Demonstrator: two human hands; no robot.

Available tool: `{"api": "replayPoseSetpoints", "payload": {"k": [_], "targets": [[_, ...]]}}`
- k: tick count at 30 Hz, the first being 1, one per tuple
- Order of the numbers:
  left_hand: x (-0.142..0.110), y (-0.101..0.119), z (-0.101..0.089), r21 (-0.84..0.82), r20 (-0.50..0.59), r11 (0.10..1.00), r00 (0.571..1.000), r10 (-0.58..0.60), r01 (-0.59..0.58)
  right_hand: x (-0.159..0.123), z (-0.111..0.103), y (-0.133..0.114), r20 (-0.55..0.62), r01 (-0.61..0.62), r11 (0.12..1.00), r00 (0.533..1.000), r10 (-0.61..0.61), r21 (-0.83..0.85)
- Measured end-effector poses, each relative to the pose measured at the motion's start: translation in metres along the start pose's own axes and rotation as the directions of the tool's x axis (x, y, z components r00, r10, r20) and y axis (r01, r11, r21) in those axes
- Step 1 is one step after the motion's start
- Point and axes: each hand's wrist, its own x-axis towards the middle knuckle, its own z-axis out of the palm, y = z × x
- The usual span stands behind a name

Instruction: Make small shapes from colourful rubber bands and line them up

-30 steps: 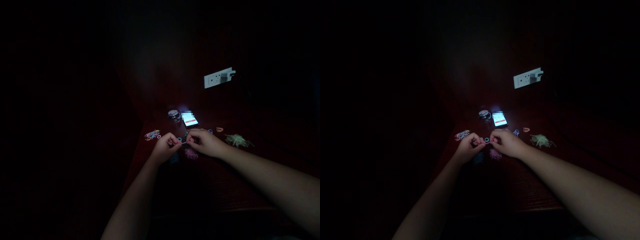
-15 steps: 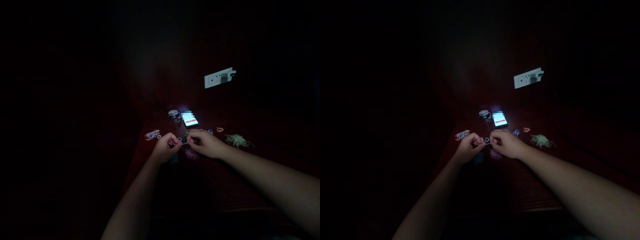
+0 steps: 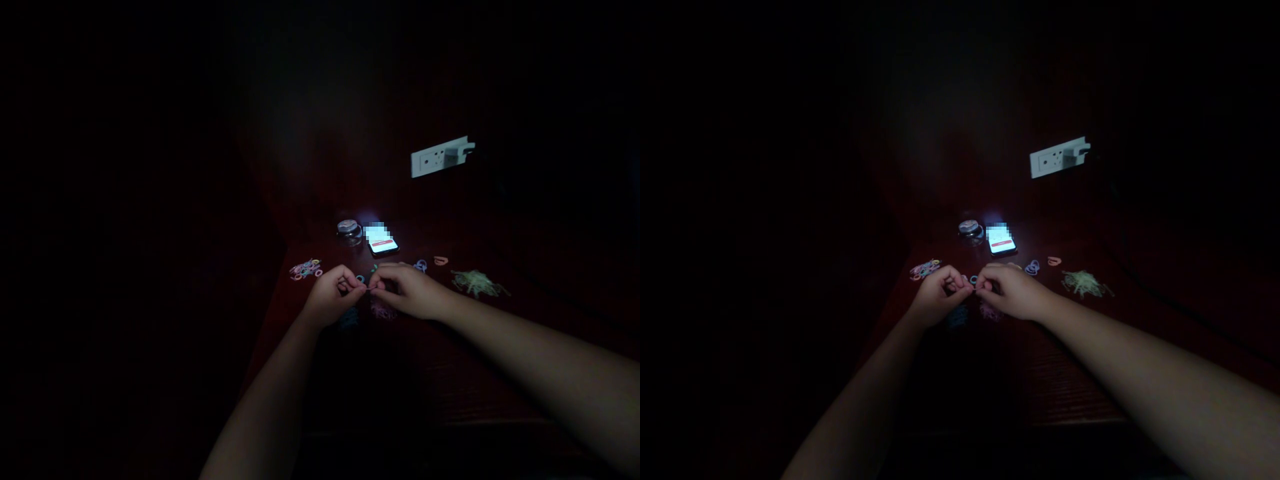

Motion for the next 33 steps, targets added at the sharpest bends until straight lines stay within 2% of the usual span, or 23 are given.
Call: {"api": "replayPoseSetpoints", "payload": {"k": [4, 21, 33], "targets": [[0.0004, 0.0005, 0.0002, -0.023, 0.008, 0.999, 1.0, -0.026, 0.026, 0.0008, -0.0003, 0.0006, -0.003, 0.008, 1.0, 1.0, -0.008, 0.007], [-0.001, 0.0007, 0.0, -0.034, -0.003, 0.999, 1.0, -0.004, 0.003, -0.0001, -0.0045, 0.0003, -0.047, -0.022, 0.999, 0.999, 0.021, -0.028], [-0.0009, -0.0004, -0.0015, 0.001, 0.01, 1.0, 1.0, -0.023, 0.023, 0.0006, -0.0038, 0.0012, -0.052, -0.036, 0.999, 0.998, 0.035, -0.028]]}}
